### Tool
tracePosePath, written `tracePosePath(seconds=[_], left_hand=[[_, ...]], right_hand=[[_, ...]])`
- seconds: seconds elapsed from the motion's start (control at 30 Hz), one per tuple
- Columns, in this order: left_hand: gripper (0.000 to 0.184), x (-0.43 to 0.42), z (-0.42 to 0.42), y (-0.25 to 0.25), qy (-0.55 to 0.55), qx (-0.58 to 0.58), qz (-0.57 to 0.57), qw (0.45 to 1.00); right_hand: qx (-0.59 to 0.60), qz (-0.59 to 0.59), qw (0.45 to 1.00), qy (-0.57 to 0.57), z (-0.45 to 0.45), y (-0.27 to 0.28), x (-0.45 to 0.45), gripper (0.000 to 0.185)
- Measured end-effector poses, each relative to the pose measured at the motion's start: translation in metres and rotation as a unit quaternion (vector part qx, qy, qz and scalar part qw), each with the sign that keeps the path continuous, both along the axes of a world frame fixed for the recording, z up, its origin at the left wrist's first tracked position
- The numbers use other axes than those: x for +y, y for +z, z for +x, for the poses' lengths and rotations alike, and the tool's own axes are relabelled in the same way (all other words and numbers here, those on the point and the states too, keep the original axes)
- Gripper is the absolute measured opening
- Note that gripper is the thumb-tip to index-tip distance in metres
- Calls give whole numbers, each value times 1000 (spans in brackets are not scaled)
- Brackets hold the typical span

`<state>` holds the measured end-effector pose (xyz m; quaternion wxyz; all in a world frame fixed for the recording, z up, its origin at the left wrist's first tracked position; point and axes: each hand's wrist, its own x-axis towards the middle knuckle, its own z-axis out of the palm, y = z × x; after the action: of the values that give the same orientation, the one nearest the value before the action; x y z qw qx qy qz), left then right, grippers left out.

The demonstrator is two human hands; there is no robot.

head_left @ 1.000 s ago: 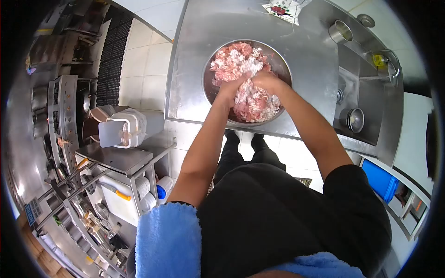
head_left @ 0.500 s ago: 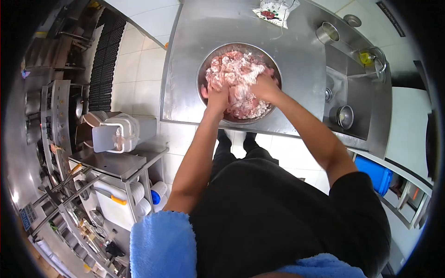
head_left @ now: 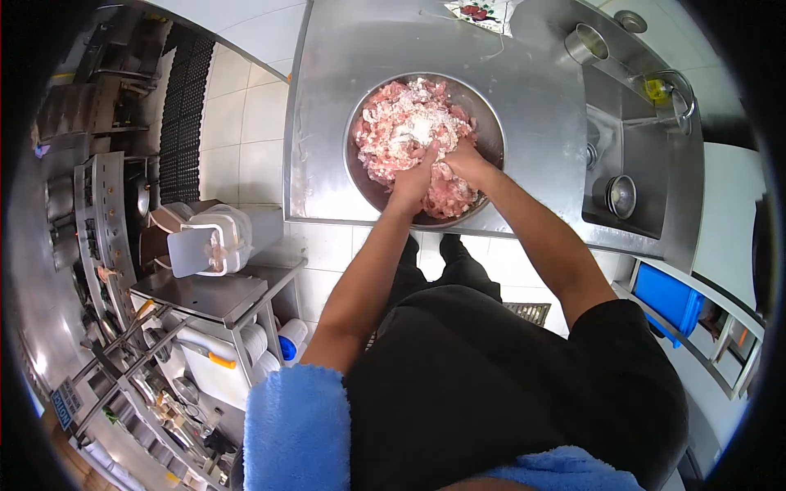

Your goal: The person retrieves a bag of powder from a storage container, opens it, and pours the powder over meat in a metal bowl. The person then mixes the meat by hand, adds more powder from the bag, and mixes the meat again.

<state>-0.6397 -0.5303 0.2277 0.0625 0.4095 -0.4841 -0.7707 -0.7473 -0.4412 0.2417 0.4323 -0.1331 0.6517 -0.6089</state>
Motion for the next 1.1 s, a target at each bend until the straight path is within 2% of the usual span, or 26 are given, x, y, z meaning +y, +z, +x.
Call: tracePosePath(seconds=[0.03,0.07,0.1,0.13,0.17,0.23,0.27,0.37,0.4,0.47,0.53,0.6,0.63,0.67,0.7,0.73,0.77,0.8,0.83,0.97,1.0,1.07,1.1], left_hand=[[74,-6,0,8,-113,-72,-102,986],[74,-14,0,16,-221,-141,-202,944],[75,-15,1,12,-232,-160,-253,925],[76,-15,3,6,-242,-181,-304,904],[78,-16,4,1,-249,-203,-352,879],[79,-18,-3,37,-186,-286,-299,891],[78,-18,0,75,-167,-308,-299,888],[73,-26,26,96,-141,-235,-389,880],[78,-24,32,68,-73,-227,-528,815],[79,-35,28,63,-36,-175,-503,845],[84,-42,20,68,-38,-141,-491,859],[82,-50,8,18,-25,-117,-510,852],[81,-56,2,0,-17,-106,-521,847],[78,-73,-3,12,-83,-96,-274,953],[76,-77,-11,12,-57,-106,-203,972],[74,-76,-15,12,-31,-118,-128,984],[72,-76,-18,14,-4,-127,-54,990],[84,-75,-20,15,-22,-86,-69,994],[81,-73,-23,16,-2,-68,-45,997],[66,-64,-23,13,63,-3,58,996],[61,-65,-23,10,79,18,84,993],[49,-66,-16,1,99,73,156,980],[44,-63,-16,5,132,104,143,975]], right_hand=[[65,37,997,4,-4,-25,-1,48],[133,73,988,7,-15,-59,-5,47],[200,110,974,10,-22,-80,-6,47],[291,100,951,27,-23,-54,-11,44],[318,185,927,80,-27,-27,-14,42],[356,351,847,182,-21,51,-19,40],[379,357,828,207,-19,72,-20,44],[510,263,789,221,-25,69,-12,57],[507,250,800,201,-29,67,-12,64],[494,222,825,163,-33,61,-18,79],[401,194,870,212,-45,51,-29,90],[331,135,906,226,-64,19,-42,109],[269,140,926,226,-70,-3,-48,108],[206,142,942,223,-75,-22,-54,107],[142,144,955,217,-77,-24,-58,105],[12,82,971,226,-76,-26,-57,83],[-42,86,975,199,-75,-26,-53,72],[-89,89,977,172,-73,-14,-52,61],[-141,92,975,145,-69,-6,-50,51],[-160,58,977,129,-62,12,-50,51],[-116,18,988,101,-55,13,-50,51],[-76,32,996,44,-44,15,-48,53],[-56,40,997,18,-39,16,-49,53]])
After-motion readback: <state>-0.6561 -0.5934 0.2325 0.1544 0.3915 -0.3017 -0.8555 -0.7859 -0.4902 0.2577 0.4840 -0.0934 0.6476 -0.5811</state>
